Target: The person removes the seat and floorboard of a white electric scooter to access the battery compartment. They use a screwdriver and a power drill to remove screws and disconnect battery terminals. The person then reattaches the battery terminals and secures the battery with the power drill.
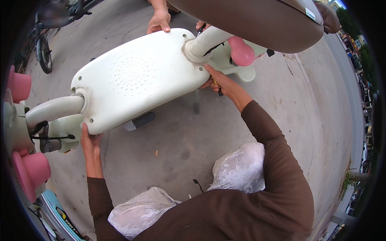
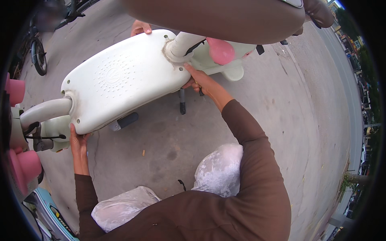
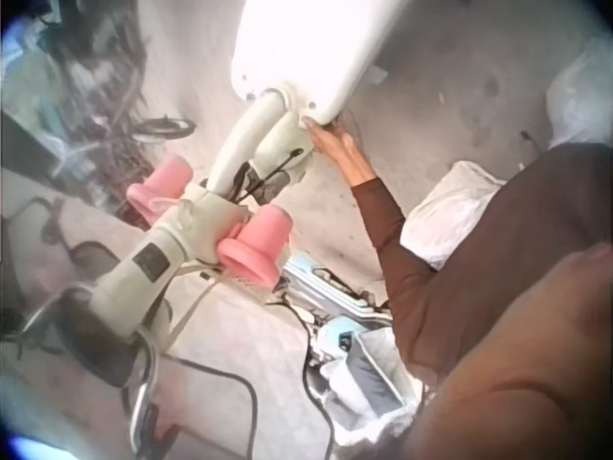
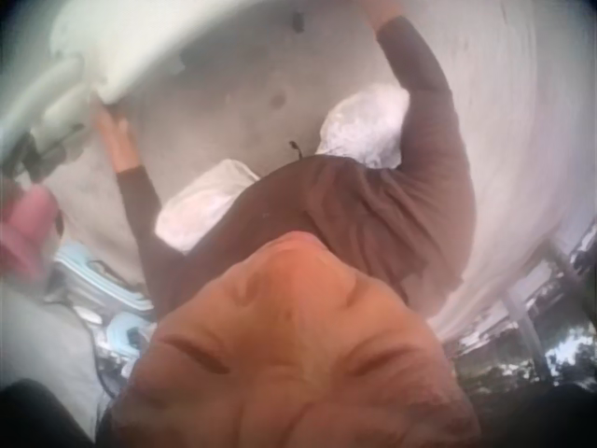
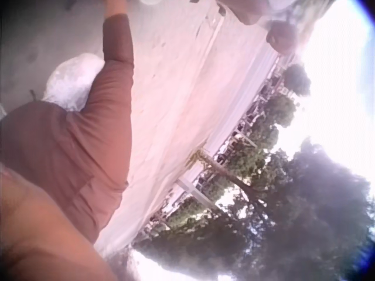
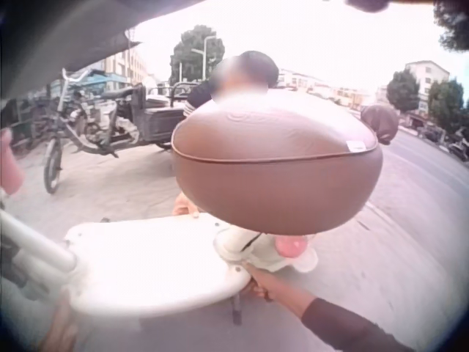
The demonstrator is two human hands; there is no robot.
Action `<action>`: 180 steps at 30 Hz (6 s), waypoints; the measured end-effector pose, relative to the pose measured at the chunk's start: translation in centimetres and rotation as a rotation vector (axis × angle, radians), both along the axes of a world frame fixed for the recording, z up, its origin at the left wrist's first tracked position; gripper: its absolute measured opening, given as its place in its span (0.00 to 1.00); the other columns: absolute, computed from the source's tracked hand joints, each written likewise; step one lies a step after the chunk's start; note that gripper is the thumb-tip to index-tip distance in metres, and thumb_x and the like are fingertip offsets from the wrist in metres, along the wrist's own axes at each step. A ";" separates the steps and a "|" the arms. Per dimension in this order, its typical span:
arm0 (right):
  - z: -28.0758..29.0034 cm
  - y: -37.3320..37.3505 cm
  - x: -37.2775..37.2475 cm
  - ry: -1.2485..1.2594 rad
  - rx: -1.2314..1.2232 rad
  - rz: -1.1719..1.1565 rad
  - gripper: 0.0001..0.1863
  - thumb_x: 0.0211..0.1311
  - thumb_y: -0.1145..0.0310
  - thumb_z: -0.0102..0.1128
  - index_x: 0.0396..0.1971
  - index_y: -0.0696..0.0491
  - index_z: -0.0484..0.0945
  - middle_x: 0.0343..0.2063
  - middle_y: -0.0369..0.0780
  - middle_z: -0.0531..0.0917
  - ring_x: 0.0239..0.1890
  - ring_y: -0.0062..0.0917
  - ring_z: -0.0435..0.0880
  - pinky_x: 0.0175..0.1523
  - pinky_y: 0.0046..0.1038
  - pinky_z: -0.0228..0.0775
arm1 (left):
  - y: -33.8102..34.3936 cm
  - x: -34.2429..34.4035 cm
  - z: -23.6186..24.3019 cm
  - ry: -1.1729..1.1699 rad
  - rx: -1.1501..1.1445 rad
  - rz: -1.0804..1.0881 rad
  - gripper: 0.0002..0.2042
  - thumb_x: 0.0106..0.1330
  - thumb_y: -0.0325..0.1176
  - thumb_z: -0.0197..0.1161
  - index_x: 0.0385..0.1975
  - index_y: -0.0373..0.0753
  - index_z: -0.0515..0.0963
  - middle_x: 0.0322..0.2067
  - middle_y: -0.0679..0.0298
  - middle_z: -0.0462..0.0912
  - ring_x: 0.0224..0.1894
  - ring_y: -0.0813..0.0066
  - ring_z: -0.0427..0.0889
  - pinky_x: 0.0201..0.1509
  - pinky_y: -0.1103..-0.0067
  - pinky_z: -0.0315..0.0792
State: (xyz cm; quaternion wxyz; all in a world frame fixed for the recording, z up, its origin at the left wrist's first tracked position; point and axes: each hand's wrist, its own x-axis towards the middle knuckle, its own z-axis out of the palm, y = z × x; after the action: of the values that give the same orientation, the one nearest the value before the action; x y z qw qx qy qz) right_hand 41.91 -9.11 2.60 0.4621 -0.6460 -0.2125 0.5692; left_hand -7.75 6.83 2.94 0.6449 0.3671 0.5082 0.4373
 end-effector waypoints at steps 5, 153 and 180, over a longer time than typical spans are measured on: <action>-0.8 -0.8 1.9 0.006 0.006 0.010 0.33 0.60 0.39 0.50 0.41 0.60 0.72 0.26 0.51 0.82 0.10 0.11 0.55 0.15 0.18 0.50 | -2.4 1.2 2.7 -0.040 -0.021 0.056 0.36 0.59 0.54 0.63 0.63 0.41 0.61 0.61 0.59 0.66 0.64 0.65 0.64 0.60 0.66 0.66; -11.4 -2.6 5.2 0.235 0.524 -0.127 0.19 0.66 0.60 0.54 0.40 0.64 0.75 0.34 0.43 0.81 0.30 0.23 0.82 0.39 0.23 0.78 | -10.7 29.3 -1.4 -0.250 -0.329 0.515 0.31 0.50 0.46 0.73 0.49 0.38 0.68 0.46 0.62 0.74 0.51 0.64 0.72 0.60 0.59 0.67; -9.5 2.0 3.8 0.602 0.758 -0.884 0.06 0.67 0.75 0.46 0.41 0.60 0.64 0.31 0.44 0.81 0.31 0.24 0.83 0.36 0.24 0.78 | -10.7 29.1 -1.7 -0.166 -0.239 0.445 0.36 0.54 0.49 0.70 0.59 0.40 0.61 0.58 0.56 0.63 0.61 0.59 0.63 0.65 0.59 0.62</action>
State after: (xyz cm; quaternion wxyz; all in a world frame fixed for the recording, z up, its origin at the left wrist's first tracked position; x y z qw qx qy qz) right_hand 45.66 -7.14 -6.92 0.8875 -0.2772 0.0256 0.3672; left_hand 21.32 -3.92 1.27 0.6111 0.1305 0.5697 0.5338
